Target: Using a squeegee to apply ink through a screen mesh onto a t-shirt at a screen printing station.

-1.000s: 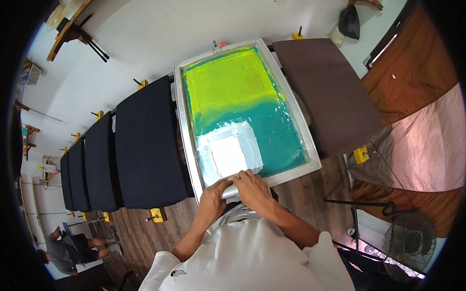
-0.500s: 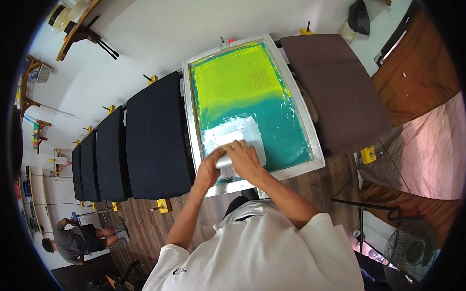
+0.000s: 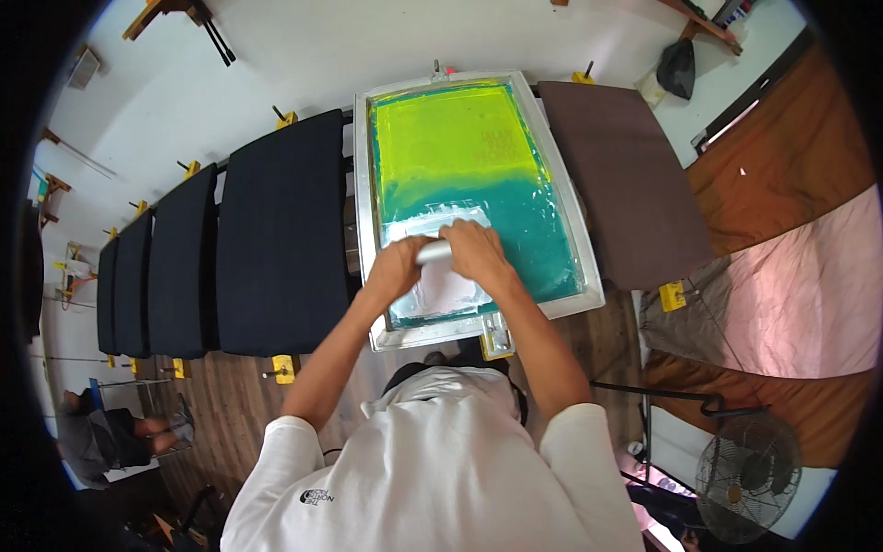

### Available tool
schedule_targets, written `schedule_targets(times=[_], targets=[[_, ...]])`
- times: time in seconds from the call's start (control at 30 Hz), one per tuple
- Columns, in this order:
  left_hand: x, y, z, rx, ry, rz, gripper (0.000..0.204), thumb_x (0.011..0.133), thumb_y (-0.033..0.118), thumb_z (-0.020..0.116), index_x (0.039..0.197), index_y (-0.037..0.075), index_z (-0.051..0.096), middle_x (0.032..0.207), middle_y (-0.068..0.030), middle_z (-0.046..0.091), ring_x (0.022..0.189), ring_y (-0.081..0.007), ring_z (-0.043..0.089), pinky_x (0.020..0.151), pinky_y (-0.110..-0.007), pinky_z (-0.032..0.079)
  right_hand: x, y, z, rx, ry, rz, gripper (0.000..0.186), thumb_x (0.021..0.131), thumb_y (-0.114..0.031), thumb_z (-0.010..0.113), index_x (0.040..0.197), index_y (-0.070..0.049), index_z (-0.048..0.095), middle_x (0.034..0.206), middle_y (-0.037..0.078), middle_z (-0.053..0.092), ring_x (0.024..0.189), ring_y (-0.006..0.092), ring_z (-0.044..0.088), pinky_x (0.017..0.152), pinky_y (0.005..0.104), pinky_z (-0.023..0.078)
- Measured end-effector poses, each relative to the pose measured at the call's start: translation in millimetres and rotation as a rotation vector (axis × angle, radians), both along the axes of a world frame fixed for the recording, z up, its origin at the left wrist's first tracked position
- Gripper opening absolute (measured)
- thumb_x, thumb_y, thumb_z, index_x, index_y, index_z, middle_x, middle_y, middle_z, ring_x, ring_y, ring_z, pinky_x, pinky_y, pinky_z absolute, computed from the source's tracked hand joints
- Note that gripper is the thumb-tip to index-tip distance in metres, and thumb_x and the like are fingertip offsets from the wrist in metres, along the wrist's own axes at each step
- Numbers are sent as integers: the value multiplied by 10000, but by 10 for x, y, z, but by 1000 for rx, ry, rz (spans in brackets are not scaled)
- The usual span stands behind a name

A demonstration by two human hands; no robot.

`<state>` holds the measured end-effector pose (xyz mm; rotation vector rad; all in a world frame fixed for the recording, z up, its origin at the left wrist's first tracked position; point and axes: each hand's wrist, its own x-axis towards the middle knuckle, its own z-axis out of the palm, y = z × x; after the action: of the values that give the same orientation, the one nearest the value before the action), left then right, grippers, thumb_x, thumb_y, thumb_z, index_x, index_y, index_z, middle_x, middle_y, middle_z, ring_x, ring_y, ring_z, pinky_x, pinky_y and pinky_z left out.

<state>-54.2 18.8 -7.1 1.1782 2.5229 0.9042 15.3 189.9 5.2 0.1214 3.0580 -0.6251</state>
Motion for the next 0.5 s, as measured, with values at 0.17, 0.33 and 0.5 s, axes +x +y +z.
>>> schedule_targets(times=[0.17, 0.33, 0.5], targets=[[98, -60, -308, 113, 77, -11, 415, 756, -89, 561, 1129, 47, 681, 1081, -221, 687, 915, -419, 675, 810, -475, 554, 107, -65, -237, -46, 57, -12, 401, 727, 65, 642, 1092, -97, 682, 1067, 144, 652, 1034, 370, 619, 850, 476, 528], [748, -333, -235, 55, 19, -49, 471, 763, -55, 594, 1226, 33, 610, 1297, -233, 586, 1101, -404, 625, 931, -469, 502, 829, -398, -239, -97, 121, -81, 436, 686, 102, 629, 1094, -51, 636, 1146, 121, 614, 1064, 361, 587, 863, 473, 503], [1021, -454, -37, -25, -85, -57, 557, 703, -68, 666, 1247, 38, 605, 1280, -218, 610, 1123, -390, 622, 966, -452, 492, 1114, -521, 48, -103, 62, -56, 405, 697, 103, 620, 1081, -23, 633, 1165, 128, 617, 1059, 354, 591, 881, 464, 493]])
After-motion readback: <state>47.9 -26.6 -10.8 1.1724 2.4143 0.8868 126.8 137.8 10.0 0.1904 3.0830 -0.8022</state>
